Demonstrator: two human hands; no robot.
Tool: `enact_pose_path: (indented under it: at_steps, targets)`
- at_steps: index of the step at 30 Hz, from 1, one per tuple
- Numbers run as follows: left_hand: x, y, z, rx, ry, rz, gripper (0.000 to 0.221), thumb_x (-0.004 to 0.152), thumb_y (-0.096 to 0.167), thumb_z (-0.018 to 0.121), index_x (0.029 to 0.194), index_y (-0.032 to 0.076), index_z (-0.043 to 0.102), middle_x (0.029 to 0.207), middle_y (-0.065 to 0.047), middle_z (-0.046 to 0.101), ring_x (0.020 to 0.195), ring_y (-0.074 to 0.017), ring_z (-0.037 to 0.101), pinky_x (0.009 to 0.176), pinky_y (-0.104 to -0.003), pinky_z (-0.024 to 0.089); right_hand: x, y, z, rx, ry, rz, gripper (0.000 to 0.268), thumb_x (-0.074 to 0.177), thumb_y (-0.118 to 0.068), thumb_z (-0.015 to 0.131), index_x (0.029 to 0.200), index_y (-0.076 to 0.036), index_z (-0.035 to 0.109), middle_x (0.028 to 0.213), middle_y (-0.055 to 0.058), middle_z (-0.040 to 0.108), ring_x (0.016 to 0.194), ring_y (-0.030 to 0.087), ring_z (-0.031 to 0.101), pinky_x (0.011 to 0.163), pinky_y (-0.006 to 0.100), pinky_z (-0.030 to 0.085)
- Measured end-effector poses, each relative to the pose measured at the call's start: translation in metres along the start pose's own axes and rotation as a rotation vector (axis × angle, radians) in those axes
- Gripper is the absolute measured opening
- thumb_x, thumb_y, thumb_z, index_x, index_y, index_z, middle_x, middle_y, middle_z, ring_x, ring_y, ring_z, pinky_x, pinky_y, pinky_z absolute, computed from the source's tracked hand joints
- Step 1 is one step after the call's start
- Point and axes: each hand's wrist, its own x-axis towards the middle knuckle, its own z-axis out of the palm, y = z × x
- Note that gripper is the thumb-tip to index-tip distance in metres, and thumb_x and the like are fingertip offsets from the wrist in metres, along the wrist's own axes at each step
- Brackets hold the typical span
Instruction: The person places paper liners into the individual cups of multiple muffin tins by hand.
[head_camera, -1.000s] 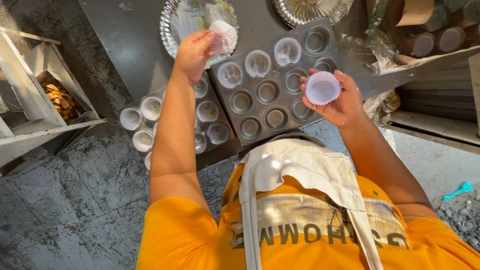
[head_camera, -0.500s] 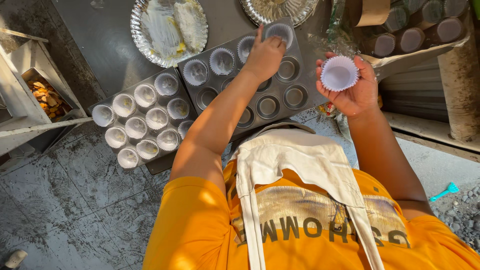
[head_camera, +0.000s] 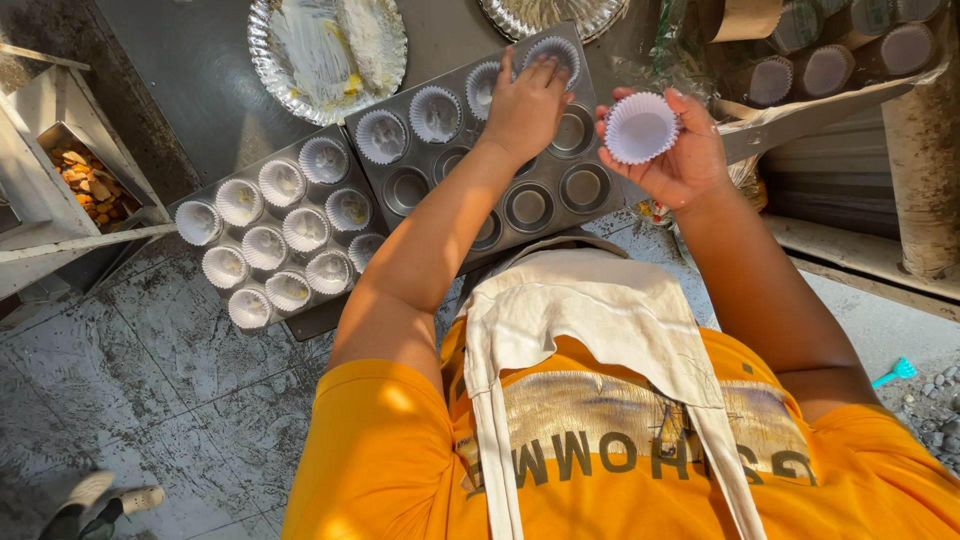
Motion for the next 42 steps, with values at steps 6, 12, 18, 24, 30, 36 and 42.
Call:
enact_pose_path:
  at_steps: [6, 12, 18, 24, 30, 36, 42]
  targets:
    - [-0.007, 0.039, -0.067, -0.307, 0.166, 0.055, 0.027, 0.098, 0.026, 0.069, 0.119, 0.010, 0.071, 0.125, -0.006, 0.070, 0.121, -0.0264, 0.063, 0.115, -0.051, 0.035, 0.040, 0.009, 0.014, -0.064, 0.020, -0.002, 0.050, 0.105, -0.042, 0.061, 0.138, -0.004, 0.058, 0.134, 0.012, 0.066, 0.124, 0.028, 0.067, 0.113, 0.052, 0.055]
    - [-0.025, 0.030, -0.112, -0.180, 0.079, 0.194, 0.019, 0.089, 0.017, 0.070, 0.108, 0.014, 0.073, 0.101, 0.001, 0.071, 0.105, -0.0216, 0.065, 0.114, -0.054, 0.035, 0.066, 0.024, 0.046, -0.157, -0.046, 0.012, 0.050, 0.102, -0.042, 0.059, 0.135, -0.004, 0.061, 0.132, 0.016, 0.069, 0.120, 0.028, 0.068, 0.106, 0.049, 0.055]
    - [-0.038, 0.007, -0.131, -0.244, 0.157, 0.118, 0.009, 0.085, 0.011, 0.074, 0.091, 0.016, 0.070, 0.087, 0.002, 0.066, 0.095, -0.0212, 0.066, 0.112, -0.049, 0.039, 0.079, 0.046, 0.076, -0.157, -0.050, 0.019, 0.050, 0.104, -0.040, 0.057, 0.135, -0.002, 0.063, 0.127, 0.014, 0.070, 0.117, 0.029, 0.068, 0.102, 0.051, 0.057]
    - [-0.038, -0.021, -0.168, -0.443, 0.261, 0.095, 0.018, 0.081, 0.020, 0.087, 0.087, 0.013, 0.070, 0.089, 0.001, 0.071, 0.089, -0.0218, 0.069, 0.104, -0.047, 0.044, 0.091, 0.062, 0.082, -0.036, -0.043, 0.035, 0.049, 0.106, -0.040, 0.057, 0.136, -0.002, 0.062, 0.127, 0.014, 0.070, 0.119, 0.030, 0.068, 0.103, 0.050, 0.057]
    - [-0.032, -0.092, -0.196, -0.649, 0.296, -0.176, 0.011, 0.090, 0.006, 0.082, 0.097, 0.006, 0.074, 0.094, -0.005, 0.075, 0.080, -0.0210, 0.073, 0.077, -0.032, 0.057, 0.076, 0.065, 0.077, -0.007, -0.007, -0.017, 0.053, 0.101, -0.042, 0.060, 0.137, -0.003, 0.060, 0.132, 0.019, 0.067, 0.120, 0.030, 0.068, 0.101, 0.050, 0.057]
    - [-0.030, -0.200, -0.140, -0.034, 0.244, -0.122, 0.011, 0.086, 0.008, 0.080, 0.091, 0.009, 0.071, 0.092, -0.008, 0.072, 0.083, -0.0301, 0.068, 0.087, -0.043, 0.048, 0.042, 0.066, 0.065, 0.056, 0.096, -0.104, 0.055, 0.100, -0.041, 0.061, 0.138, -0.001, 0.058, 0.133, 0.020, 0.065, 0.121, 0.031, 0.067, 0.099, 0.049, 0.058]
    - [-0.048, -0.283, -0.054, 0.494, -0.150, -0.018, 0.025, 0.082, 0.014, 0.063, 0.105, 0.008, 0.073, 0.116, -0.011, 0.073, 0.108, -0.0298, 0.068, 0.109, -0.054, 0.034, 0.011, 0.070, 0.036, 0.161, 0.037, -0.184, 0.054, 0.101, -0.041, 0.062, 0.138, -0.001, 0.058, 0.130, 0.021, 0.065, 0.117, 0.031, 0.067, 0.099, 0.050, 0.059]
